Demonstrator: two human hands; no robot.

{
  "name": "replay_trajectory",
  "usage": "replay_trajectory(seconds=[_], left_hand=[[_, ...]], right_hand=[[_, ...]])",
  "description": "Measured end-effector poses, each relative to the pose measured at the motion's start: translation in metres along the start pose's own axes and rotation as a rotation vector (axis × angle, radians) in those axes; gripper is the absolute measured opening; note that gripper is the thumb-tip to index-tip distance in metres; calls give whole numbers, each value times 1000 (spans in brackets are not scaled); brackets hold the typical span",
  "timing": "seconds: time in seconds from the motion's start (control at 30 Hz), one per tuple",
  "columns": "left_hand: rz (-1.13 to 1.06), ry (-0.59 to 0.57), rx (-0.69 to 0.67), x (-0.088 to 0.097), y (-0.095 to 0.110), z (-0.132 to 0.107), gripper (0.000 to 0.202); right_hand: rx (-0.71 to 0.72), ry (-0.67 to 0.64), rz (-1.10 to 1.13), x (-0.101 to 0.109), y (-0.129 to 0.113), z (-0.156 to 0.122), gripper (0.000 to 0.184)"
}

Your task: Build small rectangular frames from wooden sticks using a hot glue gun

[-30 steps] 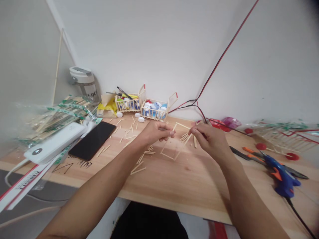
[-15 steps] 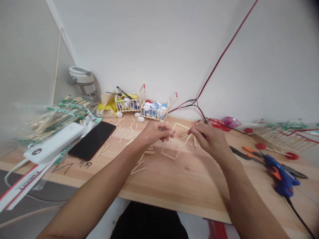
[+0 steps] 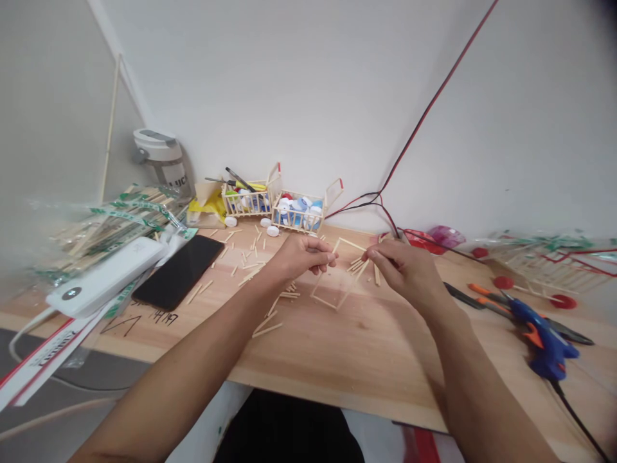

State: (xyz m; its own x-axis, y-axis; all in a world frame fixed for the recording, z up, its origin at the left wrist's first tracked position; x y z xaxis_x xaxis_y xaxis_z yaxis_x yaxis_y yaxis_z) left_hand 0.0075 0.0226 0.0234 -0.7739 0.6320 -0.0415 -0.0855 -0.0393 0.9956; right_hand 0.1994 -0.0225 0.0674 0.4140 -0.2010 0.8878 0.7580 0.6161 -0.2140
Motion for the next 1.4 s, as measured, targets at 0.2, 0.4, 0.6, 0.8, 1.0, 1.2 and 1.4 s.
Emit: replay_trajectory(seconds=[0.2,0.4,0.6,0.8,1.0,1.2,1.4], left_hand=[[-11,3,7,0,0,0,19],[3,-2,11,-1,-1,0,22],[16,0,14,0,0,0,22],[19,-10,9,-1,1,0,22],[27,-14,0,-1,1,-1,22],[23,-9,10,-1,2,-1,22],[30,-10,5,0,1,-1,23]], right_hand=[[2,-2,0,1,0,0,28],[-2,-19,1,0,-1,1,29],[7,-29,0,0,-1,1,29],[20,-19,13,0,0,1,27],[7,-20,8,-1,0,0,28],[10,-18,-6,0,-1,0,28],[13,-24,-22,1,-2,1,30]])
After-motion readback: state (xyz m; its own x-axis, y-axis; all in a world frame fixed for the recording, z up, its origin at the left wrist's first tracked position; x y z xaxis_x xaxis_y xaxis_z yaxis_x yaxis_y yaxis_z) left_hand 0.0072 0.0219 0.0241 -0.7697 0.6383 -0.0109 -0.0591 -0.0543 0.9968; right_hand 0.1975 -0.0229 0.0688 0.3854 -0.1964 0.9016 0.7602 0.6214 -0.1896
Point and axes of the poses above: each hand's wrist, its own z-axis towards the middle knuckle, its own x-axis out of the back of the hand, y = z × x, the point moved 3 cm from there along z, towards the middle knuckle, and after that the axes turned 11 degrees about -y, right-handed, at the moved point
